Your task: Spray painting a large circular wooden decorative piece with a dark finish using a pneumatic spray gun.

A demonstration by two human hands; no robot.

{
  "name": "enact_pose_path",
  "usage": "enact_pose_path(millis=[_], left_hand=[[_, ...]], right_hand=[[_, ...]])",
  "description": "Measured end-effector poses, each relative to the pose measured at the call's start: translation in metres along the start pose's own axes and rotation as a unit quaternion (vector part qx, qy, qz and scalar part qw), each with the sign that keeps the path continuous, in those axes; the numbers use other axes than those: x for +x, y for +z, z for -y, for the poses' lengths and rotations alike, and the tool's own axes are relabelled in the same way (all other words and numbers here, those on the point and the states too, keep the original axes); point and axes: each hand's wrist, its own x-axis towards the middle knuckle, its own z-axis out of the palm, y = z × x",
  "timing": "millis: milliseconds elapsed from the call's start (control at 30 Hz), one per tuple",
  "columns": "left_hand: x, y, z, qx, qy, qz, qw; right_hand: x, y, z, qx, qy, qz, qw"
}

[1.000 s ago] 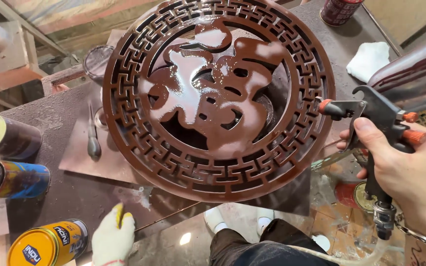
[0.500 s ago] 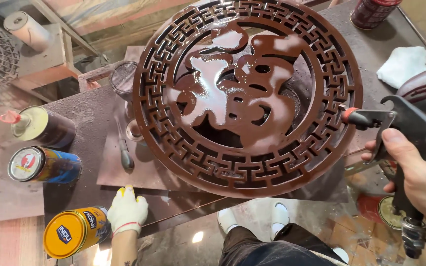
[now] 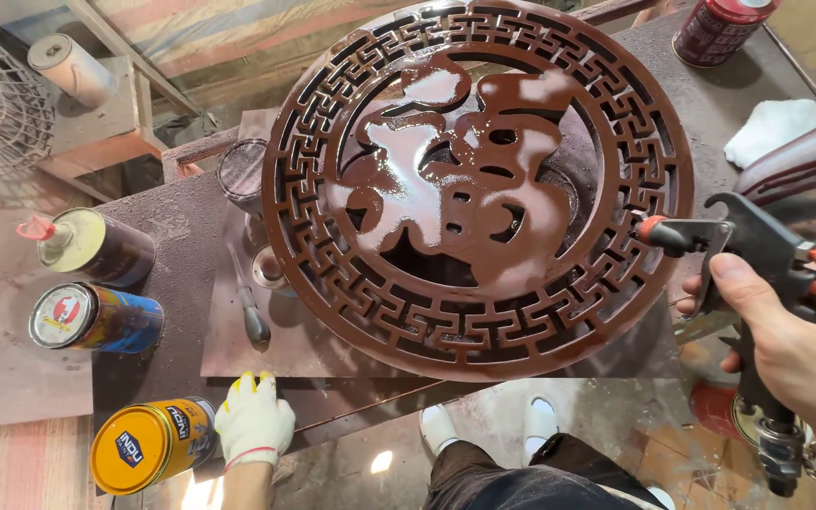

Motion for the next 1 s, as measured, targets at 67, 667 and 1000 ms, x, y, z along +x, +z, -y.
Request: enact_pose_path(millis=[67,667,1000], left_hand=[[-0.004,0.004,0.001,0.009,0.008,0.002,1.0],[-0.073,0.04,-0.042,0.075,0.059,-0.049,0.994],[-0.106,0.056,-0.069,0.059,0.053,-0.035,0.996]], right_hand=[[-0.001,0.0,0.004,-0.001,0.007,-0.003,1.0],[0.001,0.013,0.045,-0.075,0.001,0.013,0.997],[0.019,0.028,0.042,-0.103,-0.06,0.058,0.991]])
